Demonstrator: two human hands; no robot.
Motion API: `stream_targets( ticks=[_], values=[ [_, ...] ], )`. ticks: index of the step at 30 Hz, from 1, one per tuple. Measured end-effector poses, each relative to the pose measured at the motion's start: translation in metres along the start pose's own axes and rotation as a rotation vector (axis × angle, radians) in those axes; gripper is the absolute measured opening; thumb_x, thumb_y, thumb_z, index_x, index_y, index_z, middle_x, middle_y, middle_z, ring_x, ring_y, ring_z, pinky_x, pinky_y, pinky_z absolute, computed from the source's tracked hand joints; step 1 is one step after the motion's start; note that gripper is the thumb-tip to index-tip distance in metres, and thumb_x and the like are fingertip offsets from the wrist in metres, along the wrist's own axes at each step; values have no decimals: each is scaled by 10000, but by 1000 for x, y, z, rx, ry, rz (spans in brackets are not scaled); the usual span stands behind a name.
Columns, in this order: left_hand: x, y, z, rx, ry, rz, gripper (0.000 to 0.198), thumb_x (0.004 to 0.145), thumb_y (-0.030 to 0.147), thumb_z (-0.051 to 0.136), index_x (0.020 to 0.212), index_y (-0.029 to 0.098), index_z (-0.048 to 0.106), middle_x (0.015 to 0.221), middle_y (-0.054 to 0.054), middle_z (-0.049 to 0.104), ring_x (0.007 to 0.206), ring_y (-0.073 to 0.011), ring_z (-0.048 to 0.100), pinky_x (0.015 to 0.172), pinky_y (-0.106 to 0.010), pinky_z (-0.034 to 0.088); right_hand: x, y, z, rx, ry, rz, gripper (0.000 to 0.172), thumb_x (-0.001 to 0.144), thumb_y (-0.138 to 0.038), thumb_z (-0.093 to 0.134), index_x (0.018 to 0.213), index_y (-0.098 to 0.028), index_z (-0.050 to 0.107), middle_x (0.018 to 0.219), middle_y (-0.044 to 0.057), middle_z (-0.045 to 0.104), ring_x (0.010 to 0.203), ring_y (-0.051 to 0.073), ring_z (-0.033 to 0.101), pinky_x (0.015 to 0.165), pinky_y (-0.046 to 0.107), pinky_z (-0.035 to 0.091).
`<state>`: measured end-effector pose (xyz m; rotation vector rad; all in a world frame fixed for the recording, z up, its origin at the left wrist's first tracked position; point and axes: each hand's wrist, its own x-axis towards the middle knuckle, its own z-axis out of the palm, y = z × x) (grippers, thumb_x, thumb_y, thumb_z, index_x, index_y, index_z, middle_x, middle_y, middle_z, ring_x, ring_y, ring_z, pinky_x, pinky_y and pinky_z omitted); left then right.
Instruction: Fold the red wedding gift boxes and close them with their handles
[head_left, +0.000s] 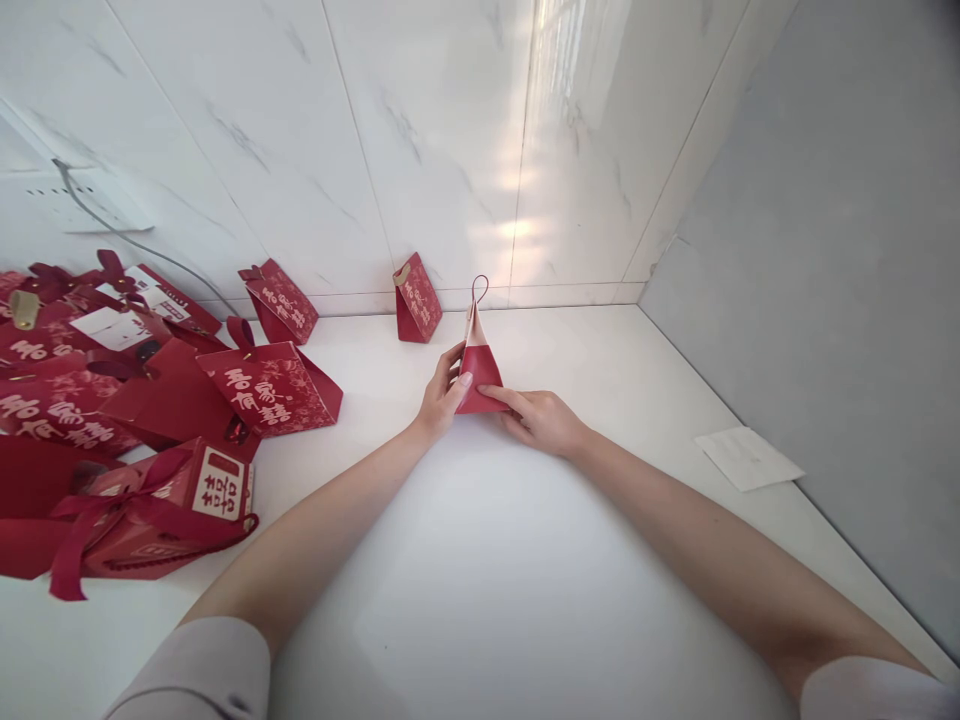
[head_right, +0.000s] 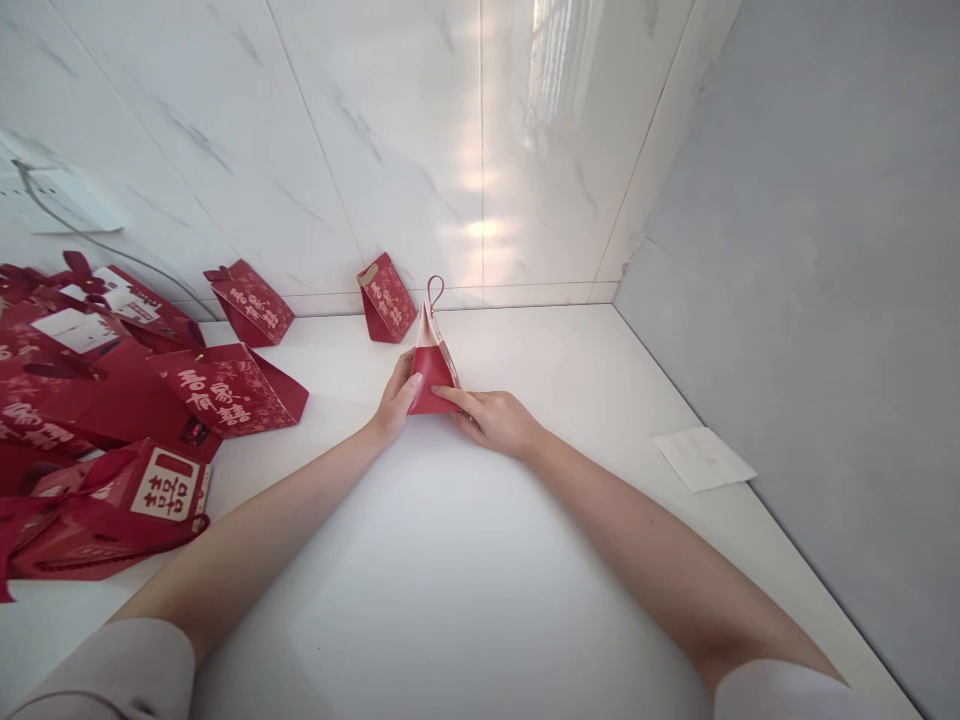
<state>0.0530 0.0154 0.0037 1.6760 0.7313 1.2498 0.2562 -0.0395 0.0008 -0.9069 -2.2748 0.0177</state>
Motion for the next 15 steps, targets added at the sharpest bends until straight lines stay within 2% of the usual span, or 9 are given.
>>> stream_targets(
  ticks=[15],
  values=[
    [0,-1,-1,1,2,-6,537,889,492,520,1361,254,430,1400,-92,492,1156,-245,557,963,-391,471,1,-1,0,16,0,-2,529,908,-148,449,1414,-269,356,1120,26,710,762,154,690,672,274,532]
  ],
)
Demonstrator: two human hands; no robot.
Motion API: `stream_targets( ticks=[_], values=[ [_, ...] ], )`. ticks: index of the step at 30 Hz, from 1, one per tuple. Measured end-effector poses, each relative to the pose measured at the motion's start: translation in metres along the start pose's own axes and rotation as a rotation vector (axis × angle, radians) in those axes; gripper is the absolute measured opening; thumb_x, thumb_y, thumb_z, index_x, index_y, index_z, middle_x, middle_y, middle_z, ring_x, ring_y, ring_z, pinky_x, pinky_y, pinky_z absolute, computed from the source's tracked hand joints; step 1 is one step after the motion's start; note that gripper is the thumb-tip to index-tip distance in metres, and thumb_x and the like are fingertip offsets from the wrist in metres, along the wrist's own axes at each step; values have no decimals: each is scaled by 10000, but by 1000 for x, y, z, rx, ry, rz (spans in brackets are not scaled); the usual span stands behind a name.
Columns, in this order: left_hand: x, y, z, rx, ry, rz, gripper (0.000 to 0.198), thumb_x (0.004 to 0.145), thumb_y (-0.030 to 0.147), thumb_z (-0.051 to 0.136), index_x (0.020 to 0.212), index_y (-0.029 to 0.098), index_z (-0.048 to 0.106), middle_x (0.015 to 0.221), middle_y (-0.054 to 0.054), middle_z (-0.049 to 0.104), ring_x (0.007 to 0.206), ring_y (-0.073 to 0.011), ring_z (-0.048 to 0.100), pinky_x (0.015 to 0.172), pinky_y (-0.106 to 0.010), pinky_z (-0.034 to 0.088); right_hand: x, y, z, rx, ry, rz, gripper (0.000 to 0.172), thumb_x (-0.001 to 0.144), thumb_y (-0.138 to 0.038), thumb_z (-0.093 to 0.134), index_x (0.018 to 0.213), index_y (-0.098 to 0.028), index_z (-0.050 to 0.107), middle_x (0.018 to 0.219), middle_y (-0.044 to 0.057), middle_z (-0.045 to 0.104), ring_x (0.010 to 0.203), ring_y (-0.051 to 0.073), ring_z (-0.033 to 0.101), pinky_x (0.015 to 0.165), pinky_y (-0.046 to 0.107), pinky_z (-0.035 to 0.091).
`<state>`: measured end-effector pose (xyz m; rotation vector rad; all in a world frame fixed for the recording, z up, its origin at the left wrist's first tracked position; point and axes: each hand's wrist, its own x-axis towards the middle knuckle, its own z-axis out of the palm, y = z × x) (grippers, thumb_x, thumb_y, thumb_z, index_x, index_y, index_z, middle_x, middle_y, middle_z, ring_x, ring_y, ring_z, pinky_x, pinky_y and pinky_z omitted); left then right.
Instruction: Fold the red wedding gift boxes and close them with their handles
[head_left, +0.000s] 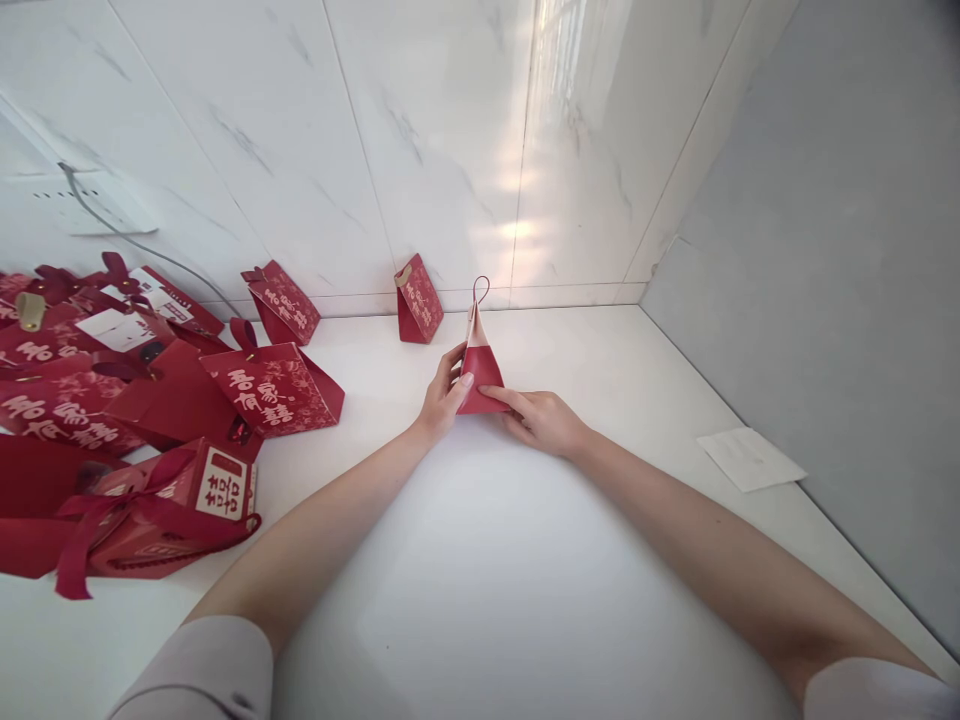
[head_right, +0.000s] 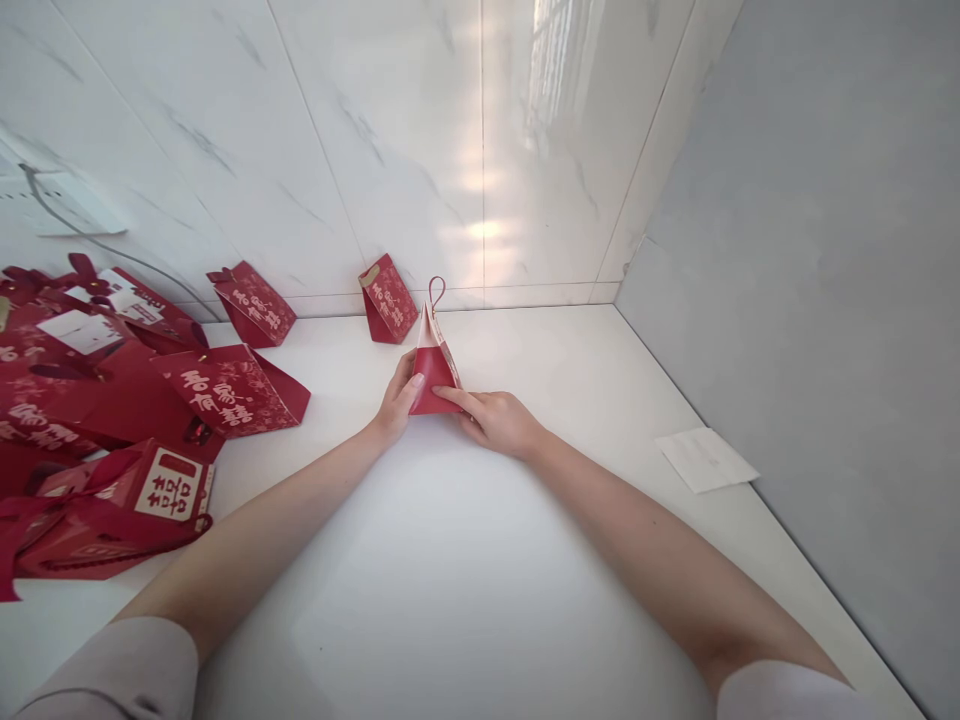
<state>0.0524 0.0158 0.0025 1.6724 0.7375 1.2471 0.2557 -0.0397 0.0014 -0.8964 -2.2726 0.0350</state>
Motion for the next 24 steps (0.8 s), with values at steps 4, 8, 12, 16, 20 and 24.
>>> stream_targets(
  ticks=[4,8,12,16,20,24],
  values=[
    [0,1,0,0,-6,3,534,890,496,518,1355,249,435,1398,-92,494,1154,-244,559,967,-384,467,0,0,0,6,1,4,524,909,-153,450,1413,-268,360,1110,29,714,769,160,693,679,278,537],
    [0,2,0,-7,-9,3,530,892,490,519,1354,244,435,1400,-91,490,1156,-240,554,972,-375,463,0,-1,0,10,-2,8,531,906,-146,452,1414,-270,358,1123,29,709,771,157,692,689,279,539],
    [0,2,0,5,-2,2,529,893,492,517,1351,240,437,1388,-89,501,1161,-238,550,969,-365,465,0,0,0,8,-4,8,528,909,-149,449,1414,-271,355,1106,26,714,766,155,691,689,277,539],
    [0,1,0,12,6,0,532,891,494,518,1351,240,437,1399,-90,494,1165,-238,549,969,-355,463,-1,0,1,6,-13,14,529,910,-155,450,1417,-271,353,1103,27,716,779,161,695,691,281,539],
    [0,0,0,9,8,-3,536,889,493,520,1356,245,433,1406,-90,490,1154,-236,557,969,-356,461,0,0,1,16,-22,24,521,919,-169,445,1419,-283,348,1130,23,708,798,165,698,695,285,540],
    [0,2,0,2,5,-5,528,893,485,519,1358,248,438,1411,-88,486,1155,-237,556,978,-361,454,0,0,0,21,-25,30,522,921,-169,438,1420,-291,345,1138,16,704,803,170,699,697,294,540]
  ],
)
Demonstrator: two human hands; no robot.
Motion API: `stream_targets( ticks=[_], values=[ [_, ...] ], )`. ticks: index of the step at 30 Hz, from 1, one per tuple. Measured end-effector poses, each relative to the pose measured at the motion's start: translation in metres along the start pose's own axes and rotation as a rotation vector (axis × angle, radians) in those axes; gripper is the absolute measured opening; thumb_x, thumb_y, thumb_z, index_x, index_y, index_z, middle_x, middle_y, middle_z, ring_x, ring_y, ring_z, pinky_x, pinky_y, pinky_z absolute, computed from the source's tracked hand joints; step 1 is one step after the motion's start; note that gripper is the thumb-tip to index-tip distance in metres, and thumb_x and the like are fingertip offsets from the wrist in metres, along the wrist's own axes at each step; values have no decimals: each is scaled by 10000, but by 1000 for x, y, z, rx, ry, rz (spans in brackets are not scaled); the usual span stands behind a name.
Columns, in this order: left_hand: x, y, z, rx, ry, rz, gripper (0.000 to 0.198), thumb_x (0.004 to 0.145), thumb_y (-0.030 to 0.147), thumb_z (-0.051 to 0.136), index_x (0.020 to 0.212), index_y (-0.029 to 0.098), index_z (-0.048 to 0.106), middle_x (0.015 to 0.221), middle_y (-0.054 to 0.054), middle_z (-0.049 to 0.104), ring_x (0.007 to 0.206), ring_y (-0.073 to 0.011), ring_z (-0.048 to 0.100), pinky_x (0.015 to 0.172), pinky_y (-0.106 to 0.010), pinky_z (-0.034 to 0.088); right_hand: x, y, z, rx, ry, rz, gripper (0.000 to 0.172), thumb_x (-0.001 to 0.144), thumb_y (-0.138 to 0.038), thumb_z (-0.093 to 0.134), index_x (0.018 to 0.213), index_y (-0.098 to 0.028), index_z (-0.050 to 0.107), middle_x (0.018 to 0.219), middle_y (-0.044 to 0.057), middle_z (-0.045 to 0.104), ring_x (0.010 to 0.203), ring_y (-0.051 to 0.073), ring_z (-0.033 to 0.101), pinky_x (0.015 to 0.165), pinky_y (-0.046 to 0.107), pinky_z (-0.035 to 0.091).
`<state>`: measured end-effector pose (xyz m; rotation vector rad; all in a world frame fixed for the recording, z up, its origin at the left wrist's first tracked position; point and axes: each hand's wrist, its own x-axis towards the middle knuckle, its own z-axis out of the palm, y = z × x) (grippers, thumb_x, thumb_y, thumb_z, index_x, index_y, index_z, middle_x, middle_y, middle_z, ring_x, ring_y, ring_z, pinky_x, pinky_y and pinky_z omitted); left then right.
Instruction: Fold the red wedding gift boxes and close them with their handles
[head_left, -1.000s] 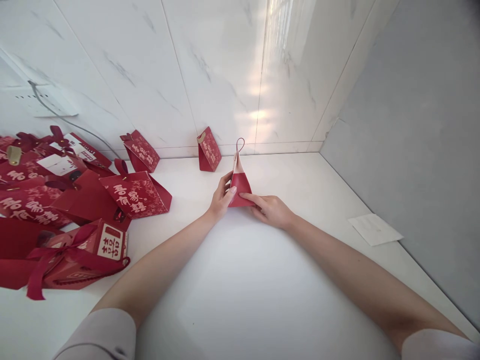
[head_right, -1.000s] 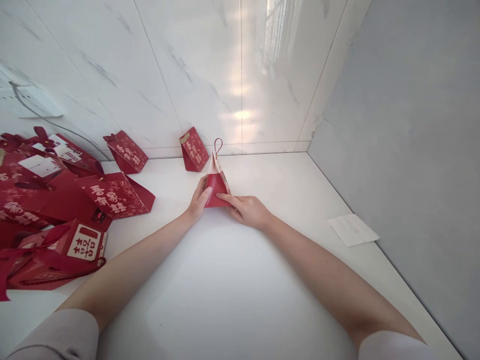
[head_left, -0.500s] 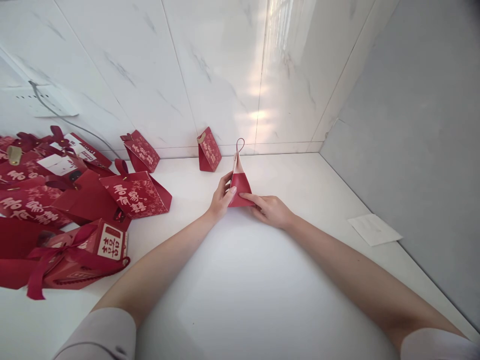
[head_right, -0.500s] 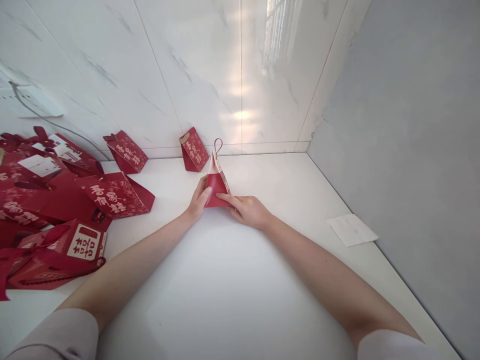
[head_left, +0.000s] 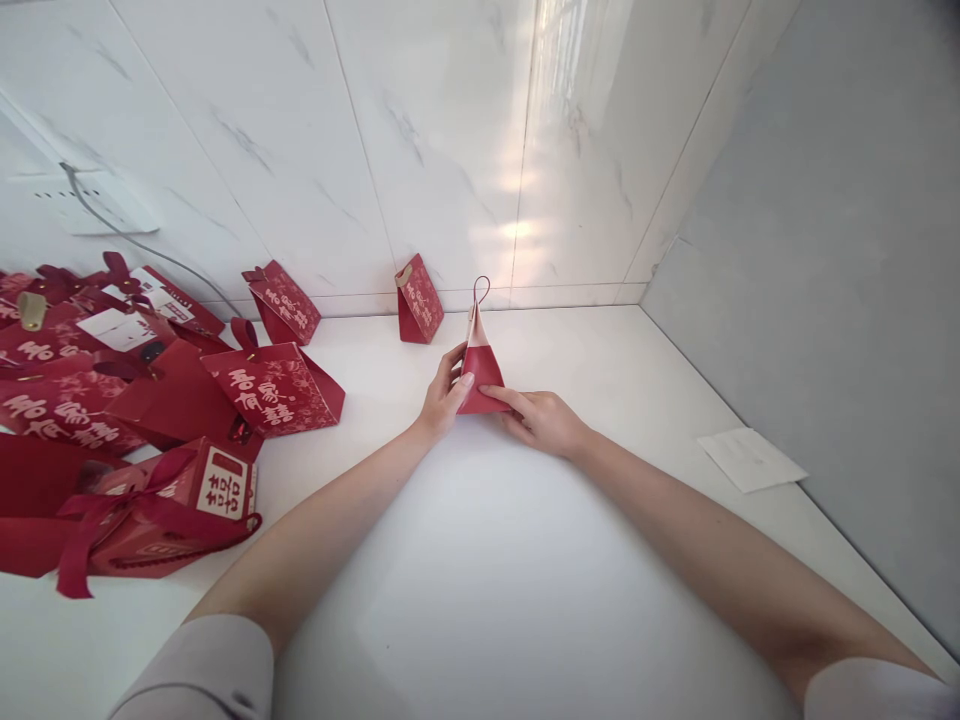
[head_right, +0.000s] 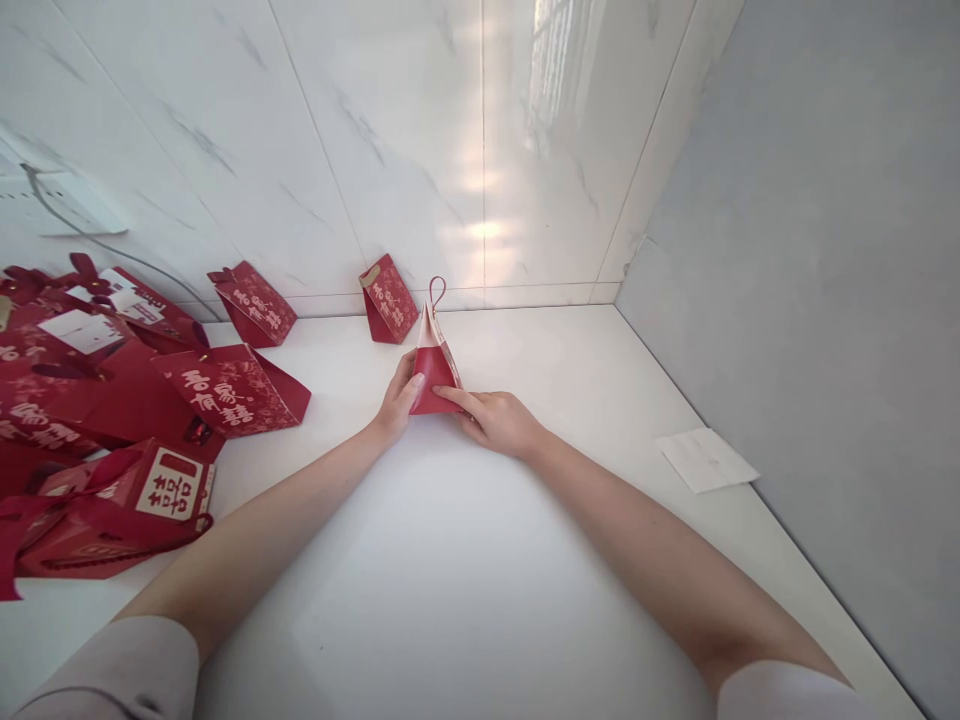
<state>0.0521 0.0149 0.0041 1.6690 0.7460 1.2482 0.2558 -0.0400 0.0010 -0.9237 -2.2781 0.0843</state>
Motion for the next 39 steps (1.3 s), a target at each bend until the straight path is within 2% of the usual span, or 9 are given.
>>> stream_targets(
  ticks=[12,19,22,25,27,29,32,36,39],
  values=[
    [0,1,1,-27,-6,-4,527,893,482,525,1357,247,443,1395,-86,498,1163,-234,551,990,-360,449,0,0,0,14,-12,14,517,921,-175,431,1420,-285,352,1141,27,702,823,174,697,713,298,542],
    [0,2,2,-54,5,-14,529,879,481,550,1344,245,460,1399,-84,498,1180,-237,549,1015,-370,443,0,0,0,-6,10,-2,513,921,-178,435,1415,-285,348,1052,28,716,739,162,677,683,286,532],
    [-1,5,4,-159,24,-47,490,887,486,529,1301,225,507,1382,-84,525,1218,-251,535,1041,-385,432,0,-2,0,25,39,24,567,933,-212,436,1461,-292,245,954,11,705,628,140,637,618,268,521],
    [-1,7,7,-357,50,-125,467,900,513,471,1220,190,577,1354,-88,566,1263,-276,514,1074,-406,414,0,-2,-1,90,132,91,650,939,-282,467,1494,-279,127,913,9,665,583,133,601,580,266,521],
    [1,7,7,-424,80,-164,451,888,495,494,1198,185,597,1343,-79,582,1273,-280,511,1089,-407,405,0,1,-2,81,214,112,599,937,-307,488,1470,-276,217,983,42,640,694,155,628,653,298,546],
    [4,4,7,-399,124,-180,434,860,456,557,1198,187,599,1322,-73,600,1263,-280,522,1091,-408,403,2,4,-3,40,298,112,435,938,-302,499,1363,-276,412,1094,83,596,899,196,638,794,353,549],
    [7,-1,5,-315,177,-191,429,797,389,658,1167,182,595,1292,-85,615,1237,-277,539,1068,-411,420,5,6,-5,21,387,139,268,935,-302,518,1196,-265,561,1255,112,512,1133,248,565,963,436,489],
    [7,-4,4,-249,150,-232,517,740,365,721,1192,203,530,1258,-105,622,1126,-283,604,893,-413,524,7,2,-7,86,410,267,293,949,-360,496,1223,-263,534,1444,110,394,1323,276,426,1095,503,375],
    [6,-1,5,-225,147,-233,471,766,403,691,1164,207,532,1241,-103,630,1064,-270,632,811,-381,546,7,1,-7,144,431,370,443,951,-431,473,1353,-256,410,1542,113,285,1432,285,274,1143,526,306]
  ],
)
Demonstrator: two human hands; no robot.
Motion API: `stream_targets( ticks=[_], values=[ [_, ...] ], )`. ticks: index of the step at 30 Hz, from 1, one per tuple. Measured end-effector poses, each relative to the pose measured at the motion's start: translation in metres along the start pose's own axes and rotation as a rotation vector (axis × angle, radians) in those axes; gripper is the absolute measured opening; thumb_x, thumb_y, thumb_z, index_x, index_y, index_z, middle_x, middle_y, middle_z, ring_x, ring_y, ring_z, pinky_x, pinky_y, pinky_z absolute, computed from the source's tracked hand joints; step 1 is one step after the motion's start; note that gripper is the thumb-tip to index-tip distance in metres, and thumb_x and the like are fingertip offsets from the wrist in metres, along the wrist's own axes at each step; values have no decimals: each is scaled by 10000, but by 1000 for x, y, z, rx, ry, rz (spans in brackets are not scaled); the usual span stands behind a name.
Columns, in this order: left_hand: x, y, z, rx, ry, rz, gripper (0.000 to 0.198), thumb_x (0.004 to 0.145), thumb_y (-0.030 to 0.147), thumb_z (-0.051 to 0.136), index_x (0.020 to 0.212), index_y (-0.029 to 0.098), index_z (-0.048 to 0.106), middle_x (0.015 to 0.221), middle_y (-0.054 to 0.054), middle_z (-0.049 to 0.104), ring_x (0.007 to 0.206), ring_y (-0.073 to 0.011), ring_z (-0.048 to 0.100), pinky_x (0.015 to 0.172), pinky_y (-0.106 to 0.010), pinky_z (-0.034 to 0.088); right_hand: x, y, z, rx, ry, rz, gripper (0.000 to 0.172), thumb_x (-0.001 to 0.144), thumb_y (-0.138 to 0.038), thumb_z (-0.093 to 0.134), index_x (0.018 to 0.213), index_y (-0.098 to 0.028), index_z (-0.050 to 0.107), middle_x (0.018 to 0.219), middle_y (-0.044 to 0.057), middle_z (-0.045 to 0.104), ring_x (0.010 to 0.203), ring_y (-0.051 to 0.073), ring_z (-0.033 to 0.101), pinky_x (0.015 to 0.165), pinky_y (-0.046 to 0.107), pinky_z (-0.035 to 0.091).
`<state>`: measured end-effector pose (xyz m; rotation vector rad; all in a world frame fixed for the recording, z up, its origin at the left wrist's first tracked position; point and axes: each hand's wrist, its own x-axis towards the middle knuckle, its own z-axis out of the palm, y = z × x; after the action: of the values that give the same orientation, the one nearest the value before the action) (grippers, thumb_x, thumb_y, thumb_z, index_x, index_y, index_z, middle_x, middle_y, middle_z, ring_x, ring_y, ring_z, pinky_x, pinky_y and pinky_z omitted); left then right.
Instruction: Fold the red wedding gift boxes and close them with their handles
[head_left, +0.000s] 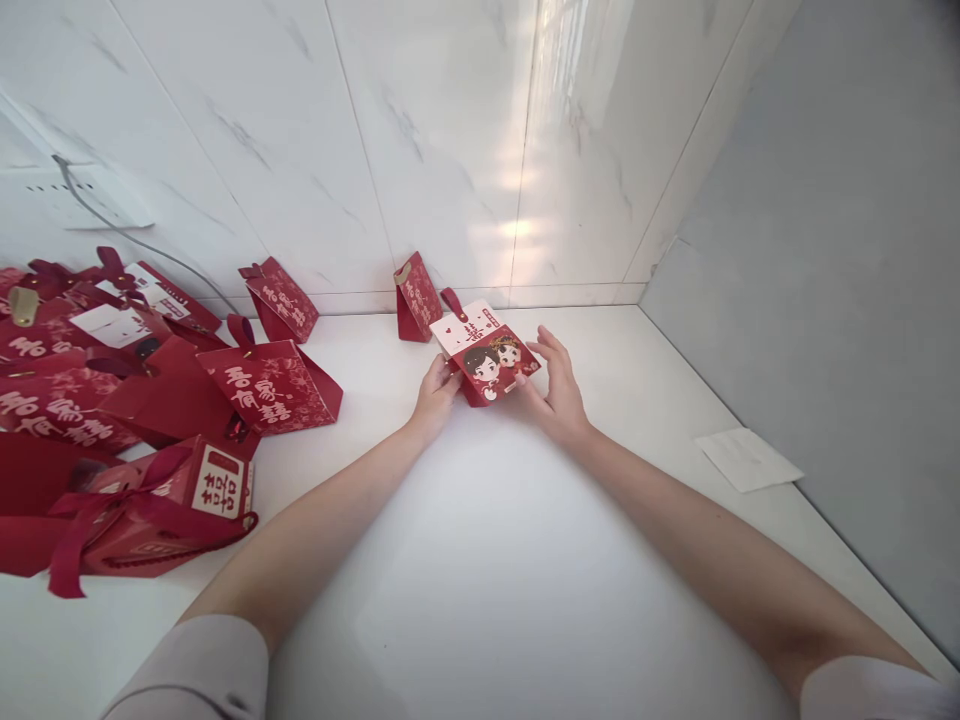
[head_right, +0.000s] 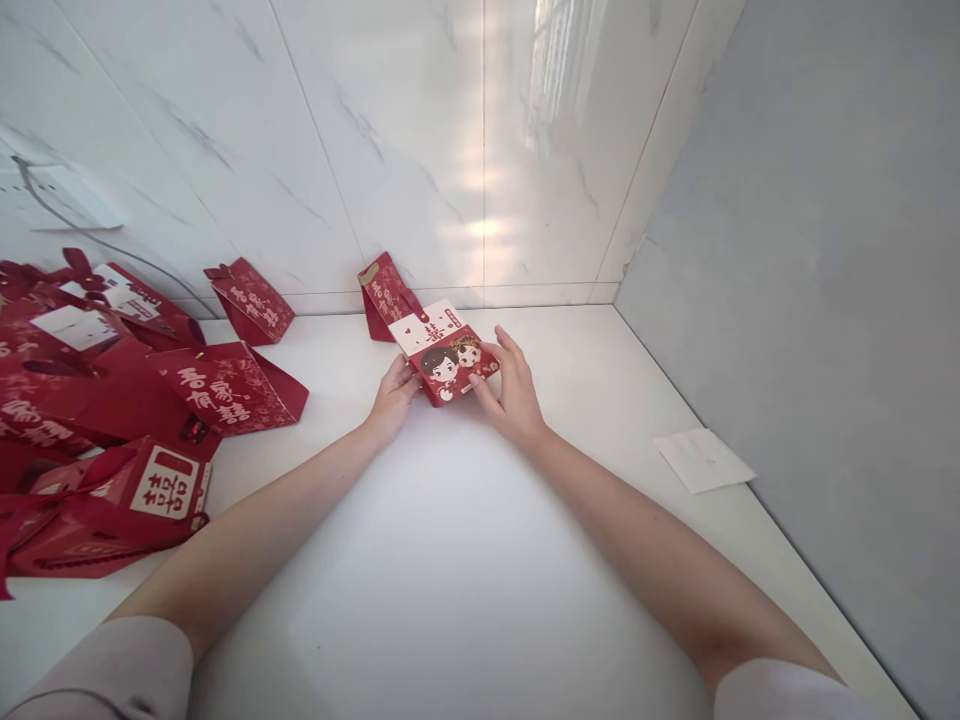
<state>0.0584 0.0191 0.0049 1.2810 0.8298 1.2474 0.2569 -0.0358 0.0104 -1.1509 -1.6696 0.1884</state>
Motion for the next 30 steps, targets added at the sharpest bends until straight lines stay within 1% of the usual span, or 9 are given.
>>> stream_targets(
  ticks=[2,3,5,7,9,12,14,21,30],
  values=[
    [-1,2,1,7,21,-4,449,778,416,678,1152,212,538,1192,-90,659,1012,-253,655,781,-360,552,0,3,1,57,-14,76,575,946,-479,463,1443,-257,279,1579,117,214,1433,287,283,1129,519,337],
    [-2,2,1,14,31,-7,462,777,422,680,1164,217,534,1165,-82,673,984,-247,665,768,-355,554,0,6,2,105,-46,123,629,944,-499,458,1473,-263,212,1581,123,215,1400,287,351,1097,507,388],
    [-2,3,1,27,54,-1,493,774,446,687,1185,225,530,1136,-66,690,966,-242,673,782,-360,556,0,10,4,212,-157,217,678,945,-528,440,1496,-276,134,1516,138,362,1242,273,546,993,475,494],
    [-3,3,2,11,75,27,486,790,505,656,1170,220,555,1158,-60,688,1031,-254,657,855,-382,545,0,13,4,274,-280,275,642,947,-544,428,1477,-279,181,1339,117,572,1062,254,659,906,453,546],
    [-5,5,4,-68,48,14,514,826,604,555,1146,203,589,1189,-71,679,1120,-282,621,928,-414,522,0,12,3,267,-364,273,571,945,-545,433,1423,-272,280,1198,85,666,1000,252,679,885,444,553],
    [-9,10,7,-225,-72,-67,699,836,741,365,1178,179,602,1208,-111,669,1188,-326,583,969,-477,502,0,7,0,194,-445,217,525,927,-532,481,1355,-257,351,1232,85,654,1014,266,672,868,436,556],
    [-11,12,9,-279,-105,-74,764,826,775,308,1216,182,589,1222,-121,661,1198,-336,577,973,-502,499,0,4,-2,149,-479,194,515,918,-523,502,1331,-246,369,1261,98,637,1014,274,671,850,434,560],
    [-7,5,5,-208,-10,-79,638,859,666,447,1199,152,614,1190,-112,682,1161,-307,609,994,-450,500,1,7,-2,193,-445,191,469,929,-513,487,1302,-248,388,1230,93,655,987,264,681,815,417,571],
    [-4,2,4,-207,39,-76,602,866,635,472,1184,149,631,1200,-101,679,1132,-286,630,1008,-429,496,2,8,0,253,-404,209,435,924,-521,495,1269,-258,461,1227,70,659,1040,259,664,869,430,564]
  ],
)
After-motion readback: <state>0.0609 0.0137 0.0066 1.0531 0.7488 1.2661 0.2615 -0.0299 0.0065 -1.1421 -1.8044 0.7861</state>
